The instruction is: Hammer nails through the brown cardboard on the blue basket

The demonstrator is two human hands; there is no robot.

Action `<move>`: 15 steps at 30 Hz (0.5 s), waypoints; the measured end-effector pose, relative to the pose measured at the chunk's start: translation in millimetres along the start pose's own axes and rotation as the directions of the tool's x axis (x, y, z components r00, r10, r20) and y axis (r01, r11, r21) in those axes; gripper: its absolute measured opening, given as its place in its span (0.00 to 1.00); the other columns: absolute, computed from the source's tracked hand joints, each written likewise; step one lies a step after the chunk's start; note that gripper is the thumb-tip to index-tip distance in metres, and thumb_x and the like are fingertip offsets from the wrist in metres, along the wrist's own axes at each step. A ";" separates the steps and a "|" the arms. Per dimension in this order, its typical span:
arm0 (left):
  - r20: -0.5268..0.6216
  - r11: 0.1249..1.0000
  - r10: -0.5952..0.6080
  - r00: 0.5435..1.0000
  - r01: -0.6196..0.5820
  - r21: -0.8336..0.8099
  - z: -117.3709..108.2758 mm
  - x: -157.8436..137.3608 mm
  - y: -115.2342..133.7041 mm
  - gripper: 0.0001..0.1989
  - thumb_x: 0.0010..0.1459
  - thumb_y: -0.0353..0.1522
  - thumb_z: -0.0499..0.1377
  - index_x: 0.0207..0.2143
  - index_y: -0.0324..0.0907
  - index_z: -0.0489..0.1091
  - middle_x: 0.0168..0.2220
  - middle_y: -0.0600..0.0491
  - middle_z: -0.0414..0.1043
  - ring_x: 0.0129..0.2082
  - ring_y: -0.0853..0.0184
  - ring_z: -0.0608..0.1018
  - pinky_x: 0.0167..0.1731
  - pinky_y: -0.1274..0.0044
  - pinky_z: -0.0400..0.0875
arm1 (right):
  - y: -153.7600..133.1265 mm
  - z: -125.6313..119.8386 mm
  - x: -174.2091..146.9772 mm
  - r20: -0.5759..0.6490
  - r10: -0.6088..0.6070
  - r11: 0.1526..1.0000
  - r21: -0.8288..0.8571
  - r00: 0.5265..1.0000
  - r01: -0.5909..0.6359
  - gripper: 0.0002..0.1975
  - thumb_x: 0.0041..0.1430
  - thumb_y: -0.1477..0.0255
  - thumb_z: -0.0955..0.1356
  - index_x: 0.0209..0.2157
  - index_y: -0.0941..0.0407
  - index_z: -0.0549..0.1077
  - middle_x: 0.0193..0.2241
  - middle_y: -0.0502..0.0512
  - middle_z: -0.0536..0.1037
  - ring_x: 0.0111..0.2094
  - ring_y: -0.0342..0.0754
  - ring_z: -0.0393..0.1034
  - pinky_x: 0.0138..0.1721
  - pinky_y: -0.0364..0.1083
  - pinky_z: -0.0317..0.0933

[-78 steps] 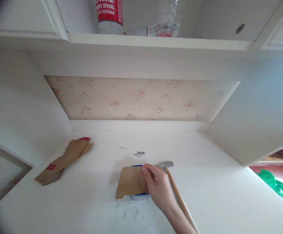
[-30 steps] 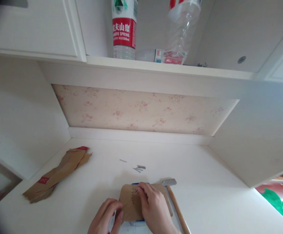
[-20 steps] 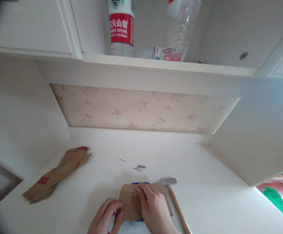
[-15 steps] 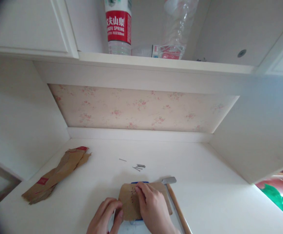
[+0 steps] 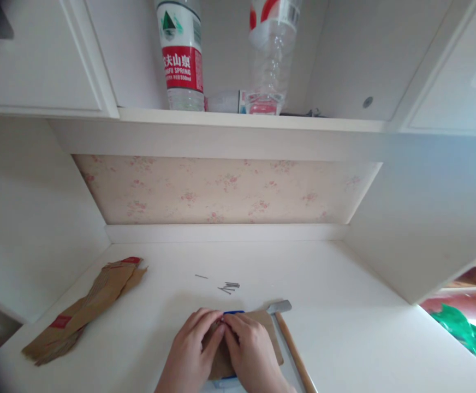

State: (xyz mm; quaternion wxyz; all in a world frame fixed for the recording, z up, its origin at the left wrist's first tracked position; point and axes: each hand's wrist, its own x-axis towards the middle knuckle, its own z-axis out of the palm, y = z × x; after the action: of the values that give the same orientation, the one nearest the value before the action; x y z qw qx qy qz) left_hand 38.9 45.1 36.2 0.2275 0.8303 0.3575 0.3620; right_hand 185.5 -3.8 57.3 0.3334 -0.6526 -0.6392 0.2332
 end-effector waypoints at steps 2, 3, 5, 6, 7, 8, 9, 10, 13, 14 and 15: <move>-0.004 1.000 0.002 1.000 -0.002 -0.017 4.8 0.3 -3.4 0.09 0.67 0.31 0.54 0.46 0.46 0.72 0.41 0.51 0.77 0.41 0.62 0.80 0.42 0.71 0.77 | 1.0 -0.7 0.4 0.000 -0.003 1.000 -0.005 1.000 0.003 0.14 0.66 0.74 0.63 0.44 0.52 0.80 0.38 0.55 0.84 0.40 0.51 0.78 0.42 0.46 0.67; -0.010 1.000 0.008 1.000 -0.008 -0.024 6.3 0.0 -5.2 0.09 0.68 0.31 0.53 0.44 0.46 0.73 0.40 0.51 0.77 0.40 0.63 0.80 0.42 0.73 0.77 | 1.4 -0.9 0.2 0.000 -0.007 1.000 -0.007 1.000 0.007 0.14 0.67 0.74 0.63 0.43 0.52 0.80 0.37 0.55 0.84 0.40 0.51 0.78 0.42 0.46 0.67; -0.031 0.999 0.034 0.999 -0.035 -0.028 7.9 -0.9 -7.9 0.10 0.69 0.32 0.51 0.43 0.46 0.73 0.38 0.52 0.77 0.38 0.64 0.81 0.39 0.75 0.77 | 1.8 -1.0 -0.5 0.002 -0.020 1.000 -0.009 1.000 0.020 0.14 0.67 0.73 0.62 0.41 0.52 0.81 0.36 0.55 0.84 0.39 0.50 0.78 0.42 0.44 0.66; -0.042 0.998 0.052 0.998 -0.054 -0.024 8.2 -1.4 -8.7 0.11 0.70 0.33 0.50 0.43 0.47 0.73 0.37 0.52 0.77 0.37 0.65 0.81 0.38 0.76 0.77 | 1.9 -0.8 -1.0 0.001 -0.025 1.000 -0.009 1.000 0.025 0.14 0.67 0.73 0.62 0.40 0.52 0.81 0.36 0.55 0.84 0.39 0.50 0.78 0.42 0.44 0.66; -0.050 0.997 0.070 0.996 -0.071 -0.018 8.2 -1.9 -9.1 0.12 0.70 0.33 0.50 0.44 0.47 0.73 0.37 0.53 0.77 0.37 0.66 0.81 0.38 0.77 0.77 | 2.1 -0.6 -1.4 -0.001 -0.028 1.000 -0.009 1.000 0.028 0.14 0.67 0.74 0.62 0.39 0.52 0.80 0.35 0.54 0.84 0.39 0.49 0.78 0.42 0.43 0.65; -0.054 0.996 0.083 0.995 -0.084 -0.012 8.2 -2.5 -9.3 0.12 0.71 0.33 0.49 0.45 0.48 0.73 0.37 0.53 0.77 0.37 0.66 0.81 0.37 0.78 0.77 | 2.3 -0.3 -1.7 -0.005 -0.028 1.000 -0.010 1.000 0.028 0.14 0.67 0.75 0.62 0.37 0.53 0.80 0.35 0.54 0.84 0.38 0.49 0.78 0.41 0.43 0.65; -0.056 0.996 0.092 0.994 -0.092 -0.010 8.1 -3.1 -9.3 0.12 0.71 0.33 0.49 0.46 0.48 0.72 0.38 0.53 0.77 0.37 0.66 0.81 0.37 0.78 0.77 | 2.5 0.1 -2.0 -0.009 -0.028 1.000 -0.011 1.000 0.028 0.14 0.67 0.75 0.62 0.36 0.53 0.80 0.34 0.54 0.84 0.38 0.49 0.78 0.41 0.43 0.65; -0.053 0.996 0.093 0.994 -0.093 -0.011 8.1 -3.7 -9.3 0.12 0.71 0.34 0.49 0.47 0.48 0.72 0.38 0.53 0.77 0.37 0.66 0.81 0.38 0.78 0.77 | 2.8 0.5 -2.1 -0.013 -0.028 1.000 -0.013 1.000 0.028 0.14 0.66 0.76 0.62 0.36 0.53 0.80 0.34 0.54 0.84 0.38 0.49 0.77 0.40 0.43 0.64; -0.038 0.996 0.086 0.996 -0.087 -0.037 8.0 -5.0 -10.0 0.10 0.70 0.34 0.51 0.47 0.48 0.72 0.39 0.53 0.77 0.39 0.66 0.80 0.40 0.78 0.76 | 2.1 1.8 -2.1 -0.019 -0.023 1.000 -0.014 1.000 0.023 0.14 0.65 0.78 0.63 0.37 0.52 0.80 0.35 0.54 0.84 0.37 0.49 0.77 0.39 0.44 0.64; -0.036 0.995 0.083 0.996 -0.085 -0.046 7.9 -5.1 -10.4 0.10 0.70 0.34 0.51 0.46 0.48 0.72 0.39 0.53 0.77 0.39 0.66 0.80 0.41 0.78 0.76 | 1.1 1.8 -2.0 -0.023 -0.019 1.000 -0.012 1.000 0.019 0.14 0.65 0.78 0.63 0.37 0.52 0.80 0.35 0.54 0.84 0.37 0.50 0.77 0.39 0.44 0.64; -0.034 0.995 0.082 0.996 -0.084 -0.054 7.7 -5.2 -10.6 0.10 0.70 0.34 0.51 0.46 0.48 0.72 0.39 0.53 0.77 0.39 0.66 0.80 0.41 0.78 0.75 | -0.3 1.4 -2.1 -0.025 -0.015 1.000 -0.008 1.000 0.014 0.14 0.65 0.77 0.63 0.36 0.52 0.80 0.34 0.54 0.84 0.36 0.50 0.77 0.38 0.44 0.64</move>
State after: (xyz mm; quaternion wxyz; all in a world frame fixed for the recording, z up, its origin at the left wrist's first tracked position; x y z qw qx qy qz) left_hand 37.7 47.1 22.2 0.2295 0.8320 0.3162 0.3938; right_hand 184.1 -5.7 56.3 0.3405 -0.6521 -0.6406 0.2201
